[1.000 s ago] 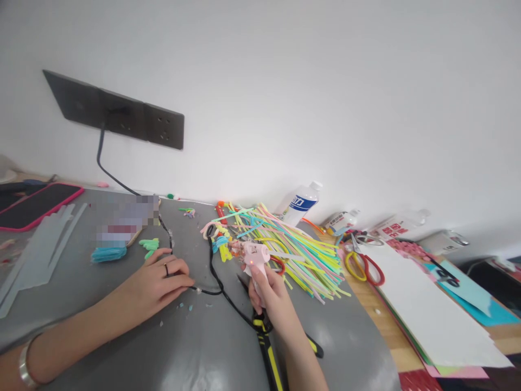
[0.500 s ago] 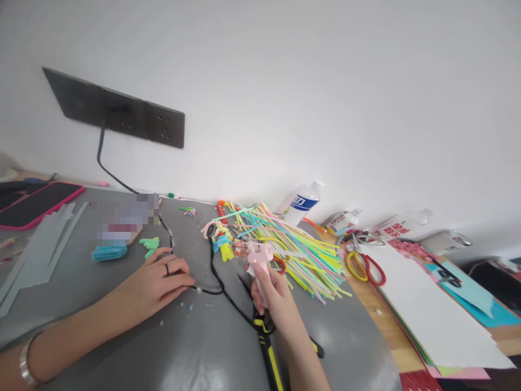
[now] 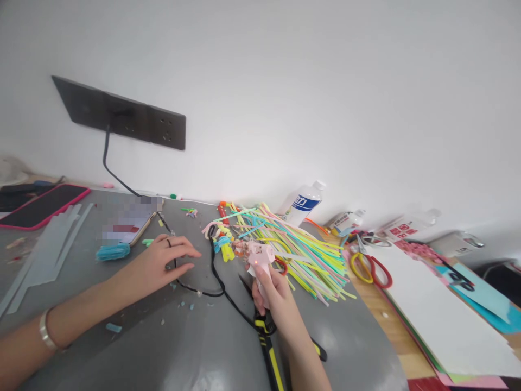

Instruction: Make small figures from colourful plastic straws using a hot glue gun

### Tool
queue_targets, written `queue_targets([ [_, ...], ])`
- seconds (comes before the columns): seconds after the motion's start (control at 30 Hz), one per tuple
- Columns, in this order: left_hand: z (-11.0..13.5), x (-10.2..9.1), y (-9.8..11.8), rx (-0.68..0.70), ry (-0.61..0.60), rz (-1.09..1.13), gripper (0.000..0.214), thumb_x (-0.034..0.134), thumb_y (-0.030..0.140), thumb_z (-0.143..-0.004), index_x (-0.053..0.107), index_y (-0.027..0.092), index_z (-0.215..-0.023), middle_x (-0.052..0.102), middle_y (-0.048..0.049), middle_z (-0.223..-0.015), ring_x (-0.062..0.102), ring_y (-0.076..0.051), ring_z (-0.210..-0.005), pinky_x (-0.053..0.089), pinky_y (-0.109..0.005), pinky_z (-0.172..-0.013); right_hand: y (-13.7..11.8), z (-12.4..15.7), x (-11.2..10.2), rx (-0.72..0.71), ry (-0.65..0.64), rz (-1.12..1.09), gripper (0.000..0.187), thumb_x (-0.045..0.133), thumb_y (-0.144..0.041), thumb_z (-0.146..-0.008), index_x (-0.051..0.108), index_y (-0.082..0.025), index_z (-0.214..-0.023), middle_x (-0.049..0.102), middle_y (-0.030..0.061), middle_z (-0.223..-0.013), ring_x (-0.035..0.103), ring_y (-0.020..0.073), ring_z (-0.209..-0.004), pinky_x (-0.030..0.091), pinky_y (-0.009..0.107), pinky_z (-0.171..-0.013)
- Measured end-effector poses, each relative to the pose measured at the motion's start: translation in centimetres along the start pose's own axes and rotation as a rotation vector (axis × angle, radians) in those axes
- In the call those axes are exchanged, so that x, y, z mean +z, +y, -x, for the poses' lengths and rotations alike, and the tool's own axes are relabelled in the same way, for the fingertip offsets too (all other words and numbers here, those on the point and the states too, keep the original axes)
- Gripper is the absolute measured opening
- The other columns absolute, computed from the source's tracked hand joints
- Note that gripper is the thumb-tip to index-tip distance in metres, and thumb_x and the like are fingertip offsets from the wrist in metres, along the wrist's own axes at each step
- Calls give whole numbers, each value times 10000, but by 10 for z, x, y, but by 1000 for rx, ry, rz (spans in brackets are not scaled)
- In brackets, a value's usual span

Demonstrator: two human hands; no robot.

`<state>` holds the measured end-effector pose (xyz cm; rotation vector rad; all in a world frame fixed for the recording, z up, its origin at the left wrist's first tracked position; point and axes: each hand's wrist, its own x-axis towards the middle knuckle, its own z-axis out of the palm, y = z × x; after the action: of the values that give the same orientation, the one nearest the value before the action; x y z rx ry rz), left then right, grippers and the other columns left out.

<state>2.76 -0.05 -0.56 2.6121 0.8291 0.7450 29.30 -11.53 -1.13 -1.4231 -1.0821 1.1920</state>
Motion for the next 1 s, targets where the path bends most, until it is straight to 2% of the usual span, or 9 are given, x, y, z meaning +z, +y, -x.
queue_targets([
  [0.13, -39, -7, -2, 3, -35, -14, 241, 622, 159, -844, 671, 236, -1066, 711, -37, -1061, 652, -231, -1004, 442, -366, -888, 3, 1, -2, 18, 5, -106, 469, 529, -587, -920, 578, -125, -985, 422, -79, -494, 317, 45, -359, 203, 200, -381],
  [0.27, -77, -6, -8, 64, -193, -66, 336, 667, 143, -805, 682, 232, -1129, 677, -65, -1109, 627, -234, -1007, 459, -344, -875, 5, -1, -3, 17, 15, -180, 462, 554, -577, -908, 587, -122, -980, 406, -83, -477, 297, 43, -350, 192, 191, -364],
  [0.37, -94, 2, -13, 112, -286, -106, 352, 700, 163, -787, 698, 242, -1130, 671, -56, -1057, 593, -237, -1023, 448, -319, -862, 5, -2, -4, 15, 2, -196, 466, 562, -584, -901, 591, -124, -971, 408, -85, -470, 297, 37, -339, 186, 183, -358],
  [0.47, -102, 12, -16, 167, -321, -143, 337, 721, 200, -783, 714, 269, -1112, 645, -54, -1027, 571, -235, -985, 431, -314, -839, 4, -2, -4, 11, -13, -215, 464, 568, -584, -898, 591, -126, -969, 413, -85, -470, 304, 32, -341, 195, 176, -362],
  [0.67, -111, 22, -18, 274, -385, -219, 347, 714, 193, -784, 714, 299, -1114, 609, -67, -1103, 537, -246, -1018, 386, -340, -873, -1, -1, -2, 32, -7, -242, 505, 613, -628, -845, 584, -133, -940, 402, -91, -457, 285, 34, -342, 184, 172, -349],
  [0.83, -119, 24, -23, 333, -365, -244, 294, 740, 232, -773, 720, 272, -1063, 620, -73, -1083, 541, -248, -1008, 398, -358, -900, 2, 0, -4, 21, -22, -254, 485, 596, -607, -869, 586, -129, -951, 405, -87, -461, 284, 35, -343, 182, 176, -357],
  [1.0, -124, 22, -22, 297, -302, -185, 294, 756, 307, -774, 717, 225, -1054, 627, -92, -1121, 565, -255, -1036, 427, -386, -943, 2, 0, -7, -13, -22, -324, 435, 572, -554, -907, 600, -128, -992, 407, -86, -465, 277, 37, -345, 183, 183, -371],
])
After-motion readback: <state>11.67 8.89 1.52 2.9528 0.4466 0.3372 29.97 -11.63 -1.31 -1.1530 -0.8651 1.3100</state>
